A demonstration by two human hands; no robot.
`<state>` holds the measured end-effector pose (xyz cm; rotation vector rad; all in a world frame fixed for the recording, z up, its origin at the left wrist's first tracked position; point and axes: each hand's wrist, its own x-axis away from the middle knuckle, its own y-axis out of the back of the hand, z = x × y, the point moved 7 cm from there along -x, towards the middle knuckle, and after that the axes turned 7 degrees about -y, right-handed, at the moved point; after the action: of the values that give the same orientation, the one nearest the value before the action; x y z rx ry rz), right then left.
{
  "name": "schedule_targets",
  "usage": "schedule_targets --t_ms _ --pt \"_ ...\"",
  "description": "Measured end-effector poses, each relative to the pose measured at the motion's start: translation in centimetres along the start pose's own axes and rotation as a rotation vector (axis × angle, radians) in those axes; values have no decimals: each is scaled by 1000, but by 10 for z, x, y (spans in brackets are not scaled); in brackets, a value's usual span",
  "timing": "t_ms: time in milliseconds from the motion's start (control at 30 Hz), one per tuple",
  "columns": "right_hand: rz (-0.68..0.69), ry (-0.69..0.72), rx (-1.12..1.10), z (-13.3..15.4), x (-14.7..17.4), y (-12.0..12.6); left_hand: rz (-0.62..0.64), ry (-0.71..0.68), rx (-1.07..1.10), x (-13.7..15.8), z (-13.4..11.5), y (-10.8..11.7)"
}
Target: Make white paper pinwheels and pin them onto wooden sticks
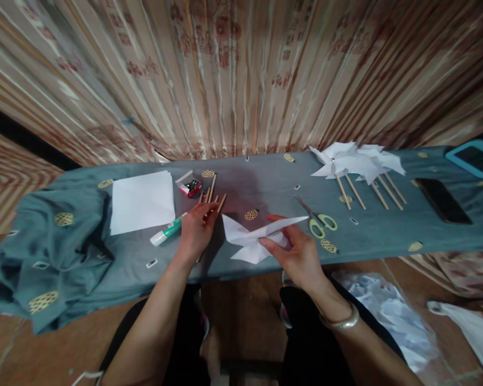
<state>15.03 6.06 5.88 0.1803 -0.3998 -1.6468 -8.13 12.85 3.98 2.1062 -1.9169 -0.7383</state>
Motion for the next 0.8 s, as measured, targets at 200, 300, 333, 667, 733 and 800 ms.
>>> schedule_targets --t_ms 200,300,333,667,733,800 --pt "29 129 85 13 9 -5 172 -196 -343 -4 0 -23" --pt "26 138 91 13 9 -2 172 -216 -392 -8 2 -26" --pt "24 138 91 13 9 -1 174 -214 -410 -10 3 -26" --pt "20 145 102 16 12 7 137 -250 -265 -3 -20 -35" --pt "-14 169 108 19 10 10 125 -140 -29 2 -30 -35" --pt "-62 211 122 23 11 15 94 -17 162 7 -41 -34"
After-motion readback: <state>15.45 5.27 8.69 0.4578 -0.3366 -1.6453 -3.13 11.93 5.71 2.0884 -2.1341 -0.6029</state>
